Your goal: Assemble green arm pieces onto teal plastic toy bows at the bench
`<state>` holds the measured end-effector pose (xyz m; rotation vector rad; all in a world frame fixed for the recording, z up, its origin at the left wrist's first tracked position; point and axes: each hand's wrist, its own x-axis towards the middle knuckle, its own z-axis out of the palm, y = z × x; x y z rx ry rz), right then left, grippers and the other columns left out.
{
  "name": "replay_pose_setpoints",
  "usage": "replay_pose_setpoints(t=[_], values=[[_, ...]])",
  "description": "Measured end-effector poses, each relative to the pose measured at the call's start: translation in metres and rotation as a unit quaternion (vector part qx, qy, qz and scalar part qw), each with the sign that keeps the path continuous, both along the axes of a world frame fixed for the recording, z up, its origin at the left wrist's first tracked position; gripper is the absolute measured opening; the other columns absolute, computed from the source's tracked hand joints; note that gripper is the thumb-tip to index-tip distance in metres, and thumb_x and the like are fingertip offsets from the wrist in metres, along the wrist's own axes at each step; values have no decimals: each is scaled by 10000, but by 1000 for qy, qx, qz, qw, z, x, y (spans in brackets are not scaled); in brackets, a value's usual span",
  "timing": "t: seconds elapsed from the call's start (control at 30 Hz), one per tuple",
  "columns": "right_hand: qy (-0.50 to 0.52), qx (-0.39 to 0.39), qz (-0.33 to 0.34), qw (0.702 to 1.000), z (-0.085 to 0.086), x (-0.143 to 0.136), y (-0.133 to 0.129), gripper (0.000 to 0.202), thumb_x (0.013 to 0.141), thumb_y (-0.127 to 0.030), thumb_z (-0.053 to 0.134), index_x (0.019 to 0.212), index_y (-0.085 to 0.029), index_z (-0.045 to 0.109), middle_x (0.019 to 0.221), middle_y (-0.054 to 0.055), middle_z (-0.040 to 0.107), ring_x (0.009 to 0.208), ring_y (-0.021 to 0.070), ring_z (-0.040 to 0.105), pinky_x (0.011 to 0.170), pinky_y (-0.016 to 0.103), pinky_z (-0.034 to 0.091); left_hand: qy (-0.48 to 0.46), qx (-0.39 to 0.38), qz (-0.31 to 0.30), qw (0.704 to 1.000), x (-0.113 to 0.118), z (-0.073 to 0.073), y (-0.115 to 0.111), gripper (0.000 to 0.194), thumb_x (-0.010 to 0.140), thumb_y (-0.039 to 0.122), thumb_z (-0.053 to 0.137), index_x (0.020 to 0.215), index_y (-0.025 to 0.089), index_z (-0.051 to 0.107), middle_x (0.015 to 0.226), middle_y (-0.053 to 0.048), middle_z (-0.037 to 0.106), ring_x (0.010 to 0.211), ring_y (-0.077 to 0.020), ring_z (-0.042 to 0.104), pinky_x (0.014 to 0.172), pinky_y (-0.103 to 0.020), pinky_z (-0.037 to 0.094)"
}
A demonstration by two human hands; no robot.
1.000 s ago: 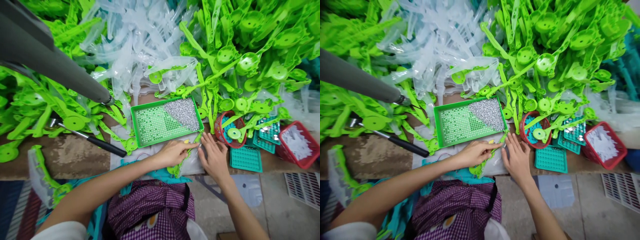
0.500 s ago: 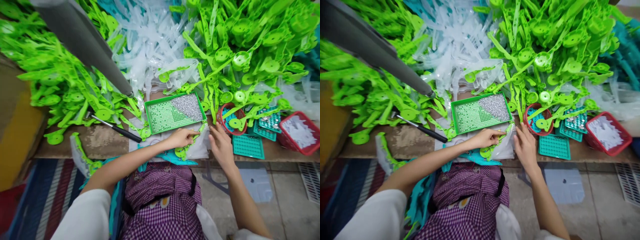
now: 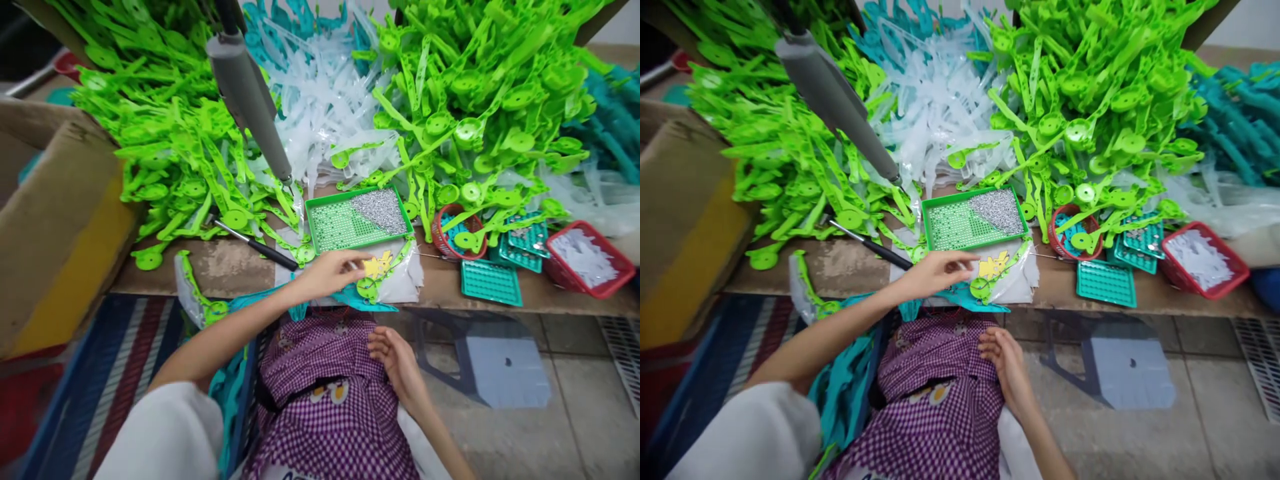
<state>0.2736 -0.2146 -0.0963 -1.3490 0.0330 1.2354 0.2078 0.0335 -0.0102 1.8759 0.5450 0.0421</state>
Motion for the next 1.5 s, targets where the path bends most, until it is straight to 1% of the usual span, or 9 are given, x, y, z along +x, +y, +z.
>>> replay_pose_setpoints(t=[0.1,0.23,0.37,0.47,0.63,0.77,0.9,1.07,1.5], values=[[-125,-28,-5,992,2,7,-1,321,771,-503,648,829,-187,655,764,48,695,638,167,622,614,300,508,-22,18,167,986,-72,9,-12,348,854,353,580,1166,214,649,1058,-68,694,920,-165,644,836,-286,503],[-388,-83,-29,918,13,47,1,301,795,-484,628,845,-188,649,766,32,676,693,164,597,687,294,479,7,-6,363,932,-147,-9,-53,375,792,393,661,1089,166,646,941,-67,689,836,-189,654,784,-314,533],[-498,-97,-27,861,17,86,17,325,824,-486,582,889,-178,661,822,48,679,760,181,602,735,311,467,-18,159,634,756,-186,-28,-93,417,739,325,708,1111,189,580,1050,-61,619,916,-203,618,852,-352,505],[-517,-102,-26,849,14,108,37,344,821,-488,581,916,-169,662,854,59,675,775,183,602,734,315,467,-65,261,725,634,-198,-33,-108,438,717,226,698,1118,229,521,1066,-53,576,986,-227,590,900,-390,476],[-418,-96,-62,901,20,113,44,384,776,-514,625,932,-163,642,695,9,630,563,129,543,516,251,428,-36,269,708,652,-211,-33,-114,552,645,177,696,1130,293,461,1140,-27,542,1033,-246,572,871,-403,482],[-227,-70,-60,970,18,57,15,312,707,-461,729,810,-179,647,617,-20,616,486,94,521,442,208,408,-8,168,823,543,-239,-38,-93,305,712,332,624,977,300,476,1070,8,563,1098,-250,547,795,-374,510],[85,-79,-20,993,2,7,1,369,609,-459,796,823,-179,684,755,17,700,619,124,638,513,210,515,-30,-134,809,571,-269,-50,-67,182,794,359,536,906,215,534,894,-10,606,863,-149,620,747,-253,512],[193,-94,-47,976,-15,4,25,439,632,-534,741,873,-172,688,972,92,728,874,191,695,753,289,587,-82,-330,729,594,-280,-66,-44,291,885,391,469,900,136,606,859,-77,674,770,-155,658,764,-284,539],[152,-118,-98,976,-5,12,44,331,748,-505,676,870,-199,639,903,78,715,884,208,703,773,346,604,33,-403,549,732,-305,-74,9,161,790,212,682,893,93,715,872,-117,743,725,-194,695,667,-270,570]])
